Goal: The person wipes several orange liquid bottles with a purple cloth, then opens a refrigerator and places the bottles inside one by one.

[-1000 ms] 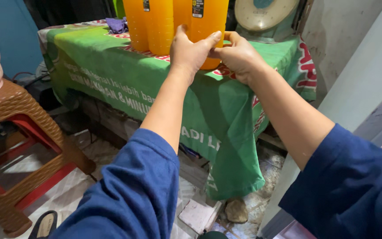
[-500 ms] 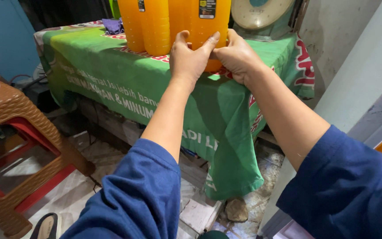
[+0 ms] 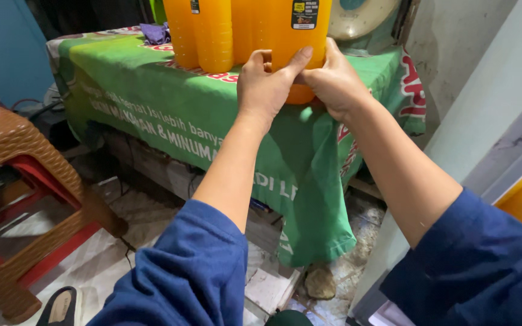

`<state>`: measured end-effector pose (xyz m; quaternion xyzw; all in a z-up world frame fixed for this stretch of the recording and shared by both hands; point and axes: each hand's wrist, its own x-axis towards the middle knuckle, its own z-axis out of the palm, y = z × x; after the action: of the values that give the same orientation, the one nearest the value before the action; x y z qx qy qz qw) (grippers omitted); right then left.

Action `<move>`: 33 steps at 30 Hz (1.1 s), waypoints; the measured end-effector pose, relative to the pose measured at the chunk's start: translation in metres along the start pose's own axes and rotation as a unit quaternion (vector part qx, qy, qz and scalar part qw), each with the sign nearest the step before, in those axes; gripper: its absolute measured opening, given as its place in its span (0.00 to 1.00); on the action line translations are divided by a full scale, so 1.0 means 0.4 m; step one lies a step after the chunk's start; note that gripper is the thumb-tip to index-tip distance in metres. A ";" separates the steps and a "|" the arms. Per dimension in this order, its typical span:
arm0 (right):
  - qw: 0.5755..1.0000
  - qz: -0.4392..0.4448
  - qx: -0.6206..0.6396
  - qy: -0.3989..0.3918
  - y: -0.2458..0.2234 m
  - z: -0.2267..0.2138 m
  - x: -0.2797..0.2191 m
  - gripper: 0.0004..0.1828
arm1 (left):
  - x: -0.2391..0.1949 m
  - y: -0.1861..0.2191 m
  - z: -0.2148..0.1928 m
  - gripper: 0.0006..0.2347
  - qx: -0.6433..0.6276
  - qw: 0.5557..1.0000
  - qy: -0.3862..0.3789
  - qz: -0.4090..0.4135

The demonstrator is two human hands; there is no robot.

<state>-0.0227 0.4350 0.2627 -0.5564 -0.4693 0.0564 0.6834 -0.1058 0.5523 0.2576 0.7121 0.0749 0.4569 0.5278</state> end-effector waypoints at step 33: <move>0.993 -0.015 -0.102 0.055 -0.241 -0.044 -0.381 0.33 | -0.322 0.170 0.063 0.21 -0.208 0.973 -0.075 0.060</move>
<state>-0.1375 0.2951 0.2541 -0.6187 -0.4422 -0.0330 0.6485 -0.1866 0.4295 0.2392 0.6219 -0.1042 0.4387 0.6402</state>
